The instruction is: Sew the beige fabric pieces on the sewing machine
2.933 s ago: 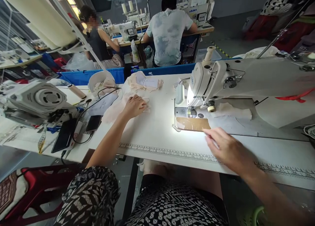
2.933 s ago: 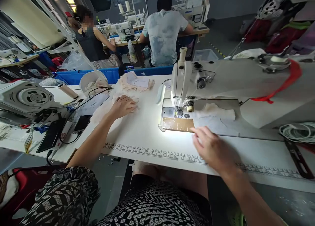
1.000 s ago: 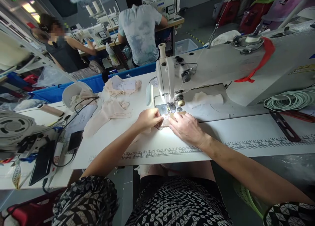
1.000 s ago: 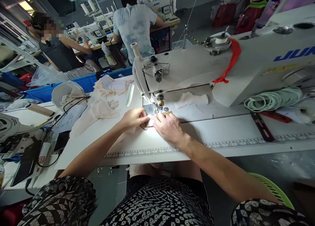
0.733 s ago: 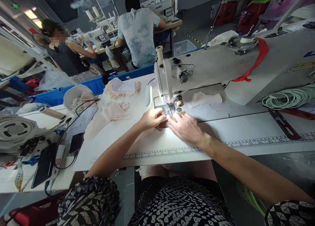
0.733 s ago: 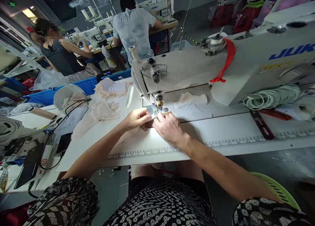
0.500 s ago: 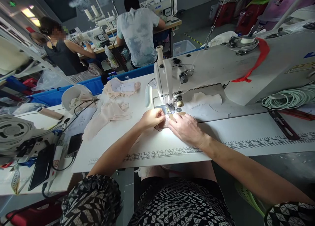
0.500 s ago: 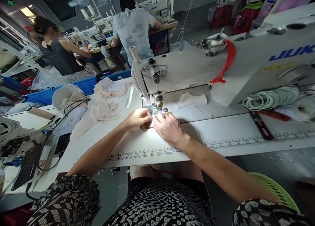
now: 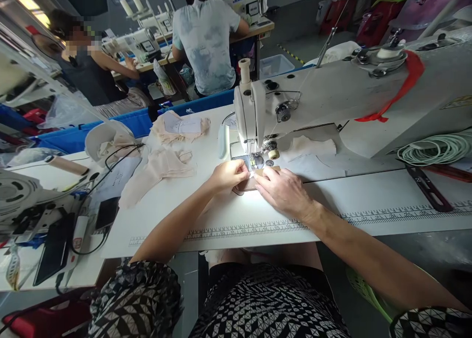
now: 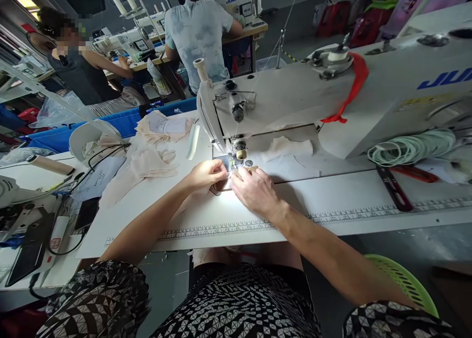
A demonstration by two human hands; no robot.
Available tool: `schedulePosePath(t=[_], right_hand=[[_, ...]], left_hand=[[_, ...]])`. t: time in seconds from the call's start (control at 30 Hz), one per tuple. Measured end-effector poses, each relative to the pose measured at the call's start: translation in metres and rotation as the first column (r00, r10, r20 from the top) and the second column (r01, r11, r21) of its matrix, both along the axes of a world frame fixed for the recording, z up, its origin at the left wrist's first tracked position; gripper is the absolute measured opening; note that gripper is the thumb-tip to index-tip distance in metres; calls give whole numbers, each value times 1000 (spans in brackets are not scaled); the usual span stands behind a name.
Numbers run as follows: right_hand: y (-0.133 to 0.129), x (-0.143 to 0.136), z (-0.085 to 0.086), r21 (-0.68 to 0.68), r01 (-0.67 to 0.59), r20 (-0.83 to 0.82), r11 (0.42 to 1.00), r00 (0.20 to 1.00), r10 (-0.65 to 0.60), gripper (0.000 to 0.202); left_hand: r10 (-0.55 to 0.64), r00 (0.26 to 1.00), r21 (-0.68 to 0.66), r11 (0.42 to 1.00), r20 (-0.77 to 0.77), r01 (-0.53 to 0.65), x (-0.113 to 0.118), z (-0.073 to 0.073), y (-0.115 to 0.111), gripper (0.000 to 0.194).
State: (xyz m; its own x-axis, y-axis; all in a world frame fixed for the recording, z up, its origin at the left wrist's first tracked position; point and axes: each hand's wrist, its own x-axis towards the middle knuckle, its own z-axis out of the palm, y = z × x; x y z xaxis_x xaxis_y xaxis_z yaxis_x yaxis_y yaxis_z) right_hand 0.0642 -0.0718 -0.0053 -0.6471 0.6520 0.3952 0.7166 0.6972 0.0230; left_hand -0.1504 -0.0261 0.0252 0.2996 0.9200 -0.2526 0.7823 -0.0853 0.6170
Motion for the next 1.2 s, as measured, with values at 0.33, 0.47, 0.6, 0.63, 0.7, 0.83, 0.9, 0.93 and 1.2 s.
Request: schedulePosePath(t=[0.33,0.47,0.6,0.63,0.7,0.83,0.9,0.93,1.2], right_hand=[[3,7,-2,-88,63,-13,994,998,-64,39],[3,5,1,-136,66,31,989,998,-62,43],[4,3,3,-180,91,100,979,992,-74,44],[4,3,3,-183,92,116,979,991,-71,44],[4,2,2,-174,84,138,981,989,-61,44],[4,-2,1,-131,73,160,989,986,-51,41],[3,-5,2,-122,68,169,990,984,-47,39],[3,-6,2,-120,67,171,991,984,-46,38],[4,-9,2,-107,37,121,994,992,-24,41]], left_hand=[[100,979,43,995,-179,-93,15,11,-7,13],[103,974,63,994,-201,-92,17,10,-7,13],[83,981,70,995,-178,-72,15,8,-7,14],[77,981,69,995,-175,-66,15,8,-7,14],[65,984,62,997,-168,-56,13,7,-5,15],[28,982,138,990,-185,-3,10,3,-4,13],[1,966,343,935,-258,91,9,-2,-10,10],[-17,955,460,874,-297,159,9,-5,-15,9],[-207,900,685,590,-382,427,5,-40,-57,36]])
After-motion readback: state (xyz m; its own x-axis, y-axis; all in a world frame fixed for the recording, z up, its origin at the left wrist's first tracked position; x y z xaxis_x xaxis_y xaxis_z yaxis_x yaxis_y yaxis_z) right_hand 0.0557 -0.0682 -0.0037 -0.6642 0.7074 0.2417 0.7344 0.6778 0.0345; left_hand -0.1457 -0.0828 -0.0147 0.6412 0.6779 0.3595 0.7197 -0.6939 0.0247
